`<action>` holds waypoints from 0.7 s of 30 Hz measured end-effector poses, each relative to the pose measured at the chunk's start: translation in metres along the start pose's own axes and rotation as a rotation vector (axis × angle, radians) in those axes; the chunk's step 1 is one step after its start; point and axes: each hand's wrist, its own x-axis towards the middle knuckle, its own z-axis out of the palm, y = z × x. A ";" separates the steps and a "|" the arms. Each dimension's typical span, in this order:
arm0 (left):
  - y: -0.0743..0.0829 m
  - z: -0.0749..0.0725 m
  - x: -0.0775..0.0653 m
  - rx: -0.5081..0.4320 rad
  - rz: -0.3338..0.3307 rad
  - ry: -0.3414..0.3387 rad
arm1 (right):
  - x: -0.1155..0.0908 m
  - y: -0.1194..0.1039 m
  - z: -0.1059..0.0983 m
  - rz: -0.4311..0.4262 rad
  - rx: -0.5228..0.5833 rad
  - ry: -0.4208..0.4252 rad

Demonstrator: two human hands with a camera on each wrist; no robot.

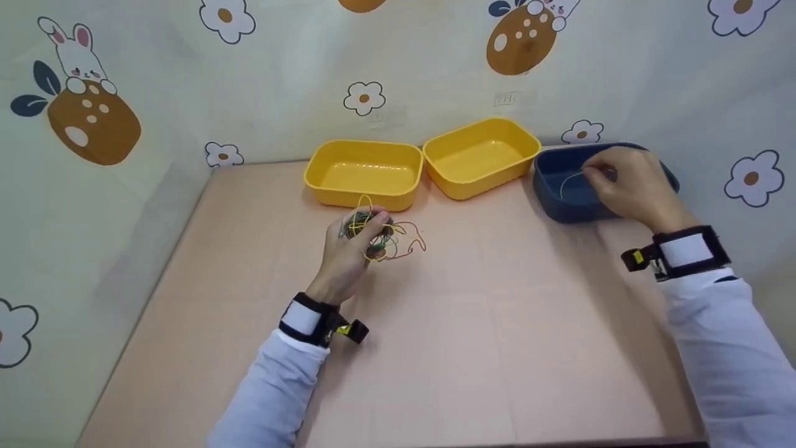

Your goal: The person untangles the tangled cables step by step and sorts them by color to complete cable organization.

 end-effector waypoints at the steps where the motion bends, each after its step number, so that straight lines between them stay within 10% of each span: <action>1: 0.000 0.001 0.000 0.002 0.005 -0.003 | 0.000 -0.015 0.004 -0.038 0.028 0.013; 6: -0.001 0.006 -0.003 -0.004 0.026 -0.015 | -0.008 -0.082 0.030 -0.169 0.225 -0.036; 13: -0.005 0.009 -0.005 -0.008 0.051 -0.006 | -0.027 -0.150 0.069 -0.079 0.602 -0.298; 21: -0.005 0.009 -0.006 0.008 0.055 0.006 | -0.038 -0.187 0.103 -0.081 0.618 -0.290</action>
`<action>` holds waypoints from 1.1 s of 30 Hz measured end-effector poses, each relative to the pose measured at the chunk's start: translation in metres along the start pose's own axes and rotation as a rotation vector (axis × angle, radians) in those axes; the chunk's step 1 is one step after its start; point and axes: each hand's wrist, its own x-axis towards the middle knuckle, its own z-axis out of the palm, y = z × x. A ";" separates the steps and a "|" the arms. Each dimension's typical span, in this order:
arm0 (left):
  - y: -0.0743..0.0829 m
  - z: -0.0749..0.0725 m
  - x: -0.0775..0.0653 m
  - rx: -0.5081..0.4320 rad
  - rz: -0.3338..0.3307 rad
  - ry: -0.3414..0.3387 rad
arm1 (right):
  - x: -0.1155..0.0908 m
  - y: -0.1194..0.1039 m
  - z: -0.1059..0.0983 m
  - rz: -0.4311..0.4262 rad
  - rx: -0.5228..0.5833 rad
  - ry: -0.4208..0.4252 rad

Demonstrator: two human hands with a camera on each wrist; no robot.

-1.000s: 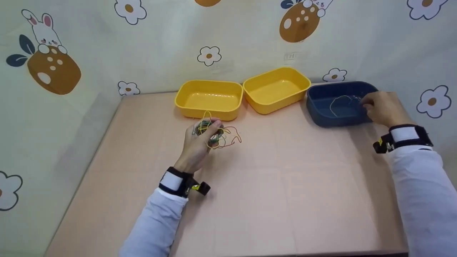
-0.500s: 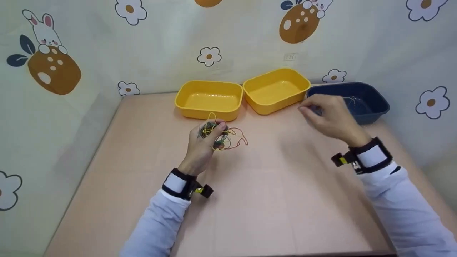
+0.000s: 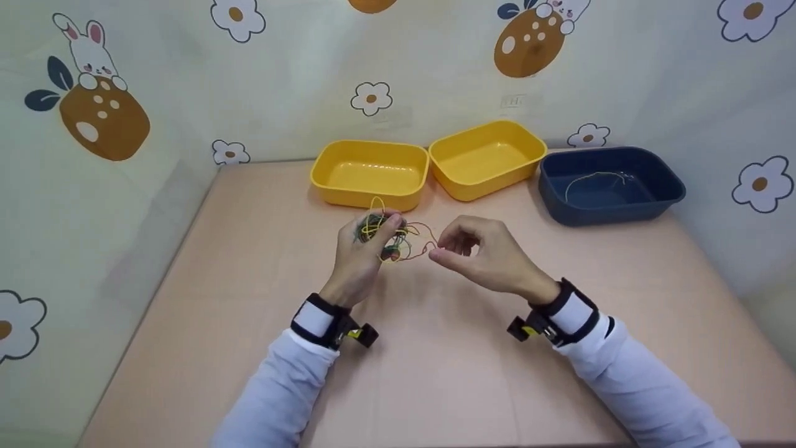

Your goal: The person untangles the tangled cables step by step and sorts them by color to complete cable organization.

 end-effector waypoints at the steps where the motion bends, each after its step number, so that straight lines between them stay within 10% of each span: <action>1: 0.000 0.000 0.000 -0.004 -0.001 -0.001 | 0.000 0.001 0.003 -0.007 0.006 0.004; 16: -0.001 -0.004 -0.001 -0.017 0.017 -0.010 | 0.006 0.008 0.004 -0.225 0.034 0.261; 22: -0.003 -0.003 0.000 0.001 0.023 -0.027 | 0.005 0.008 -0.002 -0.040 0.353 0.191; 33: -0.004 -0.004 0.003 0.044 0.053 -0.032 | 0.004 0.014 -0.019 0.174 0.485 0.100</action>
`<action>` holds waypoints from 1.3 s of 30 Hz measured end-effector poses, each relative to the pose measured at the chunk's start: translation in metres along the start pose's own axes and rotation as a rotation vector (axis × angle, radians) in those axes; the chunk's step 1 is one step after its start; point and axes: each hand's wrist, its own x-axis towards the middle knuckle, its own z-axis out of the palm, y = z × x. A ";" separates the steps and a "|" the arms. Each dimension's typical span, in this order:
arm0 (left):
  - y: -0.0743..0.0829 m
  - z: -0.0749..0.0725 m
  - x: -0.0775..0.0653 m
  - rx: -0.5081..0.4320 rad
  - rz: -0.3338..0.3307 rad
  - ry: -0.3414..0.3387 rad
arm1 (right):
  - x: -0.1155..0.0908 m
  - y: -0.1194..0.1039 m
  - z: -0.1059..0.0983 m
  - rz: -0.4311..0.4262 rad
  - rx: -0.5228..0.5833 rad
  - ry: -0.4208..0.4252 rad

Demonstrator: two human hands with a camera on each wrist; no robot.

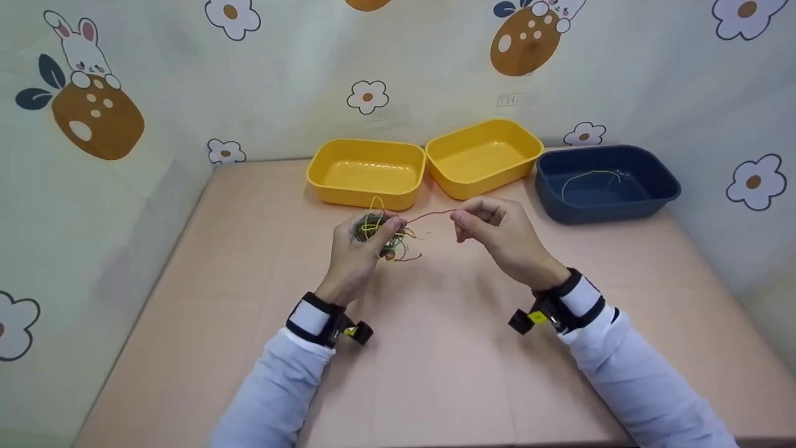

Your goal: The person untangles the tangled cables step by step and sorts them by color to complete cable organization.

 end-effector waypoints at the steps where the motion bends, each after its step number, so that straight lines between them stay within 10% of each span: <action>1: 0.001 -0.001 0.000 0.005 0.008 0.006 | 0.000 -0.001 -0.003 0.010 -0.032 -0.012; 9: 0.004 -0.007 0.003 -0.010 0.081 0.017 | 0.001 -0.005 -0.022 -0.055 -0.382 -0.087; 17: 0.005 -0.007 0.003 0.057 0.106 -0.001 | 0.004 -0.006 -0.032 -0.297 -0.694 0.028; 28: 0.007 -0.013 0.005 0.002 0.063 0.025 | 0.008 -0.006 -0.059 -0.324 -0.733 0.226; 39: 0.007 -0.017 0.006 0.030 0.109 0.100 | 0.007 -0.011 -0.072 -0.283 -0.832 0.044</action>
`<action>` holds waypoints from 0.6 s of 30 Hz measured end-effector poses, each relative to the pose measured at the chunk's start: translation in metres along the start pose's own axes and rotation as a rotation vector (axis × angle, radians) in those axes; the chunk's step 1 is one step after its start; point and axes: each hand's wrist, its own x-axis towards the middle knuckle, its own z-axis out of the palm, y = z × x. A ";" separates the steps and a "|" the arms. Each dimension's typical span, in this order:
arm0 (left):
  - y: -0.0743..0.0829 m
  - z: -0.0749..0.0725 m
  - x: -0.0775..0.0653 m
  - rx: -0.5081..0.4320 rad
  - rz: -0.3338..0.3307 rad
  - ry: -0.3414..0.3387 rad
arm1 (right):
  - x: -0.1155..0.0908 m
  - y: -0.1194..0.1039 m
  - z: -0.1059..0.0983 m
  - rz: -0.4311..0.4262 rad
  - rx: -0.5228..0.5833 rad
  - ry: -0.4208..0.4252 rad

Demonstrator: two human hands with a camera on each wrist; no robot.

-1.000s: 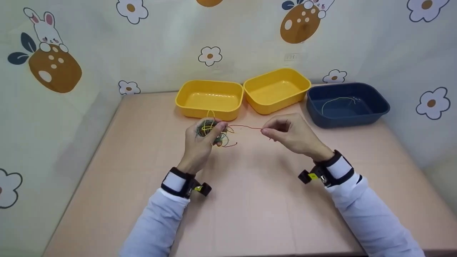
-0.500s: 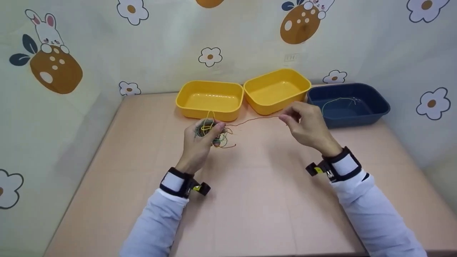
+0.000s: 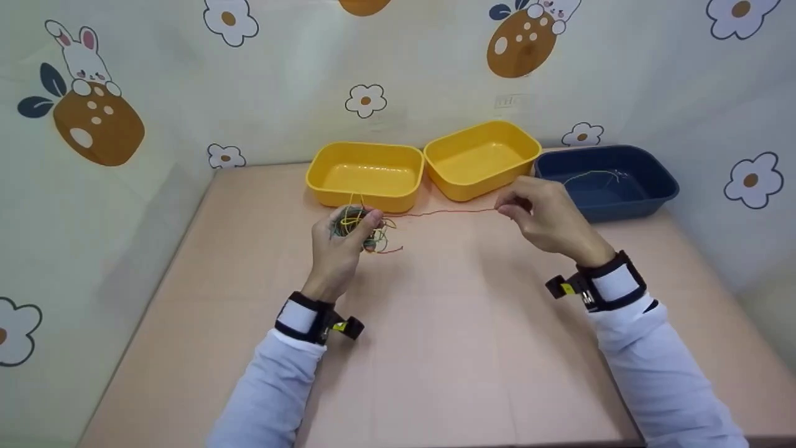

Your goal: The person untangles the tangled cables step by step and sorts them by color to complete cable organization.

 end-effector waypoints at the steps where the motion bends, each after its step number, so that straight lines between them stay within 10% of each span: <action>1: 0.000 0.000 0.000 0.002 -0.001 0.008 | 0.000 0.000 0.000 -0.002 -0.014 -0.022; 10: 0.000 -0.004 0.001 0.022 0.008 0.032 | 0.002 0.002 0.006 -0.134 -0.208 -0.217; 18: 0.001 -0.009 0.004 -0.007 -0.029 0.120 | 0.002 0.015 -0.009 -0.110 -0.123 -0.040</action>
